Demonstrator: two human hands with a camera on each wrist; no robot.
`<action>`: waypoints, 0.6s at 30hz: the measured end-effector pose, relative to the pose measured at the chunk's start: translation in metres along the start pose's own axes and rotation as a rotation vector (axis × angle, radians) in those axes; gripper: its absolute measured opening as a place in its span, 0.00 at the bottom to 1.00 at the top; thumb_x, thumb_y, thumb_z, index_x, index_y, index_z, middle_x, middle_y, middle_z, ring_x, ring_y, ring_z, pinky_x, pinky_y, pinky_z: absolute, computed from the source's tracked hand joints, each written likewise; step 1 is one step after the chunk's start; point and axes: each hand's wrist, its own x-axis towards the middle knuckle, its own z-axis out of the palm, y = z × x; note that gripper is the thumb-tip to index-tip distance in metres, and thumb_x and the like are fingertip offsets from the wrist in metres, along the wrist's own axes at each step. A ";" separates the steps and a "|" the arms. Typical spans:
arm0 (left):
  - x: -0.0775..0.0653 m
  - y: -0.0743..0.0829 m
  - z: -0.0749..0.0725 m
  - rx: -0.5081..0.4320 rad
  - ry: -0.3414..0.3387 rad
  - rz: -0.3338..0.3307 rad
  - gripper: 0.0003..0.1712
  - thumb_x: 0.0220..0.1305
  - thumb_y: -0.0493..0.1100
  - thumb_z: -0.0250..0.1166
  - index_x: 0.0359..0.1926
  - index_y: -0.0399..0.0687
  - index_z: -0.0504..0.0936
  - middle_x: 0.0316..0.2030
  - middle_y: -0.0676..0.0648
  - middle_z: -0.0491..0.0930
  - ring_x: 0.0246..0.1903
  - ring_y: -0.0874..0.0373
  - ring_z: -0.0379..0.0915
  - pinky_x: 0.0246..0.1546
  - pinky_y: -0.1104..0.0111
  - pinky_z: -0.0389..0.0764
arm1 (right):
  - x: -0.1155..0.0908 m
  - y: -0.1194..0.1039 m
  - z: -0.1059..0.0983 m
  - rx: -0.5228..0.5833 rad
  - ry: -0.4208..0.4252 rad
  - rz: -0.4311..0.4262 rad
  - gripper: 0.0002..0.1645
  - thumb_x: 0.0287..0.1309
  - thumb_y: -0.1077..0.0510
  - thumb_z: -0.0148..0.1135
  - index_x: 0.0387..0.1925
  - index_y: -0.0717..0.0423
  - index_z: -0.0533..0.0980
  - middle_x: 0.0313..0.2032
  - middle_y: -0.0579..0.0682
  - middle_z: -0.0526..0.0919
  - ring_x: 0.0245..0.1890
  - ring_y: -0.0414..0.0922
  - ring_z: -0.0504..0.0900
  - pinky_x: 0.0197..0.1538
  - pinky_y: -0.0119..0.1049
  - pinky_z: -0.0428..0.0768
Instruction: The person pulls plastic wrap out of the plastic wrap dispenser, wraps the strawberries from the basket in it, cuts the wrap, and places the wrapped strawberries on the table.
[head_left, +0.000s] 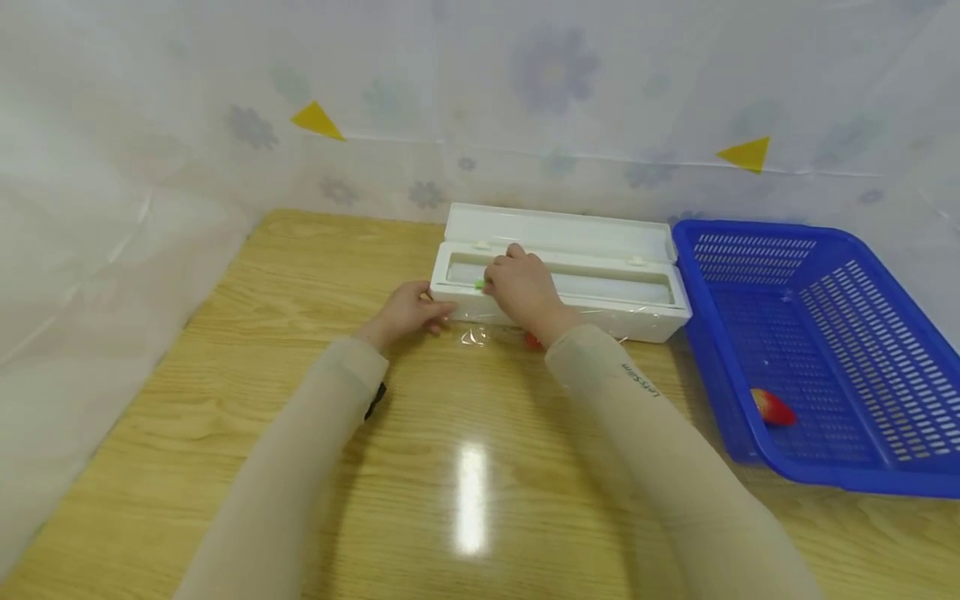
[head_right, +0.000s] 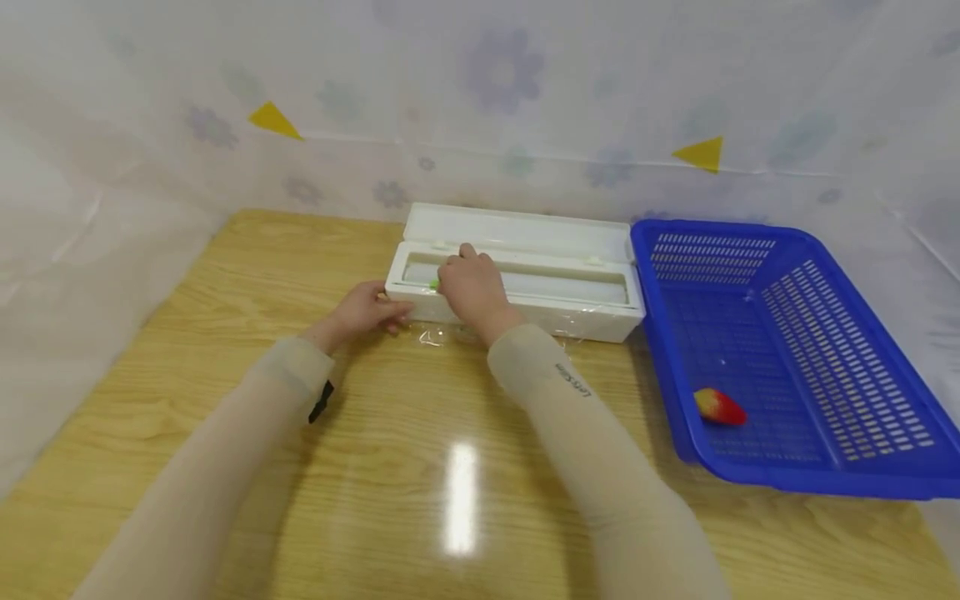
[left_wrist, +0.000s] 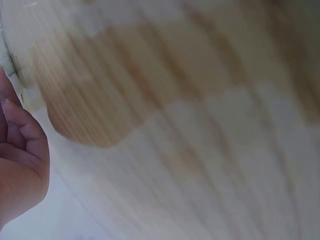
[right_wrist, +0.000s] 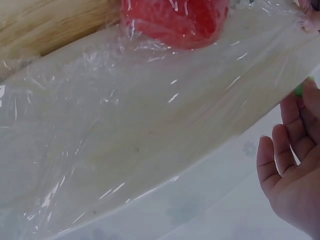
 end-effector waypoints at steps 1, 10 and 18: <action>0.000 0.000 0.000 0.006 0.000 -0.002 0.16 0.63 0.43 0.62 0.43 0.34 0.72 0.32 0.41 0.83 0.21 0.62 0.77 0.29 0.71 0.81 | -0.001 0.001 0.000 -0.008 -0.002 -0.002 0.15 0.63 0.49 0.56 0.43 0.53 0.81 0.44 0.48 0.83 0.41 0.46 0.70 0.42 0.38 0.74; 0.001 0.000 0.002 0.016 0.011 -0.005 0.16 0.62 0.43 0.63 0.41 0.35 0.71 0.30 0.43 0.82 0.20 0.62 0.76 0.28 0.72 0.80 | -0.008 0.011 -0.005 -0.039 -0.013 -0.012 0.13 0.62 0.51 0.57 0.40 0.54 0.81 0.42 0.49 0.84 0.40 0.48 0.71 0.43 0.40 0.74; 0.000 -0.002 0.000 0.024 0.006 0.010 0.16 0.62 0.43 0.62 0.42 0.33 0.72 0.29 0.45 0.81 0.20 0.63 0.77 0.29 0.71 0.81 | -0.020 0.027 -0.008 -0.028 -0.034 -0.023 0.11 0.61 0.53 0.59 0.39 0.55 0.82 0.39 0.49 0.84 0.37 0.48 0.69 0.40 0.39 0.72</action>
